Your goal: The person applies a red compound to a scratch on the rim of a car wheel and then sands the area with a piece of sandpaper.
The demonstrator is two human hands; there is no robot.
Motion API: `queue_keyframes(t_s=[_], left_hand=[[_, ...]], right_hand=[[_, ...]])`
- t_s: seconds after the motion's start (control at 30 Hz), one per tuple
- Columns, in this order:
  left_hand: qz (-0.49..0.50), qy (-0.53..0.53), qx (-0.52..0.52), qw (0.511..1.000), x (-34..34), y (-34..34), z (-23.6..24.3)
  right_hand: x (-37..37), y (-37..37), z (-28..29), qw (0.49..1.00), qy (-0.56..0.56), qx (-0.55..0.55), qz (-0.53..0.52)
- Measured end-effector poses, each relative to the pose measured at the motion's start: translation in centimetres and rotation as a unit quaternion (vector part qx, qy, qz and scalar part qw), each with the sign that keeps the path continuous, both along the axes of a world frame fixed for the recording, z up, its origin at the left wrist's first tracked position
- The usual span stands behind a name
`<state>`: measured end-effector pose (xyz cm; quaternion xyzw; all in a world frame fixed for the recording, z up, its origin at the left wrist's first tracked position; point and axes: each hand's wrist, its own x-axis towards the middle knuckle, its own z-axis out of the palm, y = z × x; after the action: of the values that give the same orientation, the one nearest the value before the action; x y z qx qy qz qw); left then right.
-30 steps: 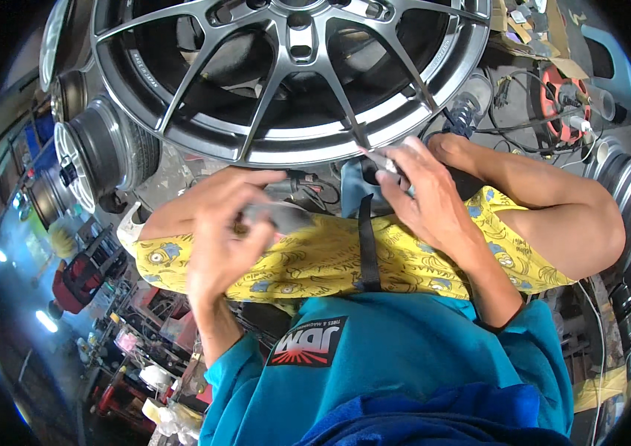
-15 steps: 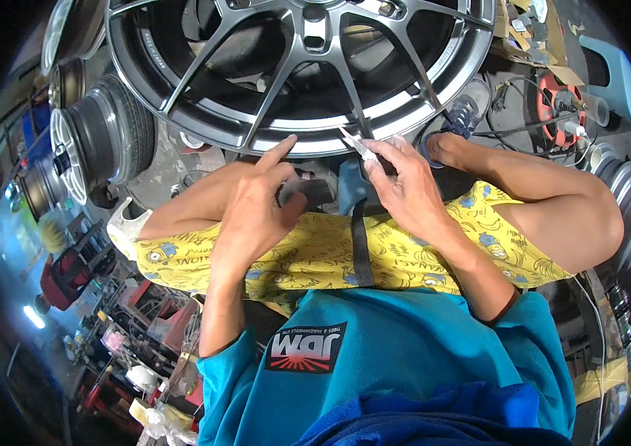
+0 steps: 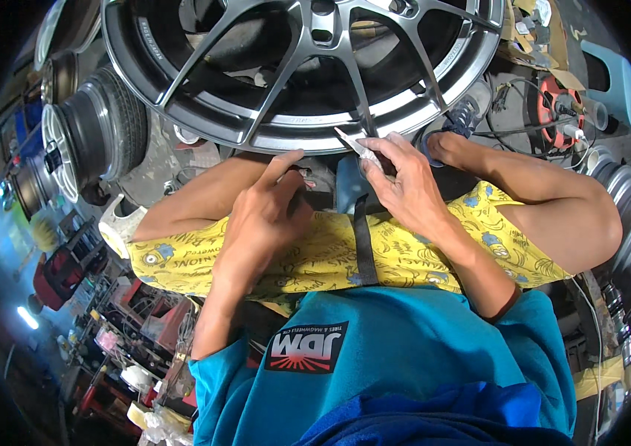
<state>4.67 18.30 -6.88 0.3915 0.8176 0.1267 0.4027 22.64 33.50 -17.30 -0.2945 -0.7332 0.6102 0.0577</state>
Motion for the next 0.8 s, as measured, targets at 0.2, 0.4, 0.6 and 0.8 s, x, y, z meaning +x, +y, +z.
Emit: queue_keyframes(t_s=[0.2, 0.4, 0.6, 0.8], left_hand=[[-0.006, 0.002, 0.018, 1.000, -0.1, 0.9, 0.2], [-0.025, 0.022, -0.020, 0.999, -0.2, 0.7, -0.4], [0.000, 0.023, -0.014, 1.000, 0.1, 0.4, 0.3], [-0.015, 0.013, -0.007, 1.000, -0.1, 1.0, -0.7]], right_hand=[[-0.4, 0.1, 0.2, 1.000, 0.005, -0.015, -0.004], [-0.2, 0.0, -0.1, 1.000, 0.007, -0.007, -0.004], [-0.4, 0.1, 0.0, 1.000, -0.003, -0.013, -0.001], [-0.6, 0.0, 0.0, 1.000, 0.008, -0.009, -0.005]])
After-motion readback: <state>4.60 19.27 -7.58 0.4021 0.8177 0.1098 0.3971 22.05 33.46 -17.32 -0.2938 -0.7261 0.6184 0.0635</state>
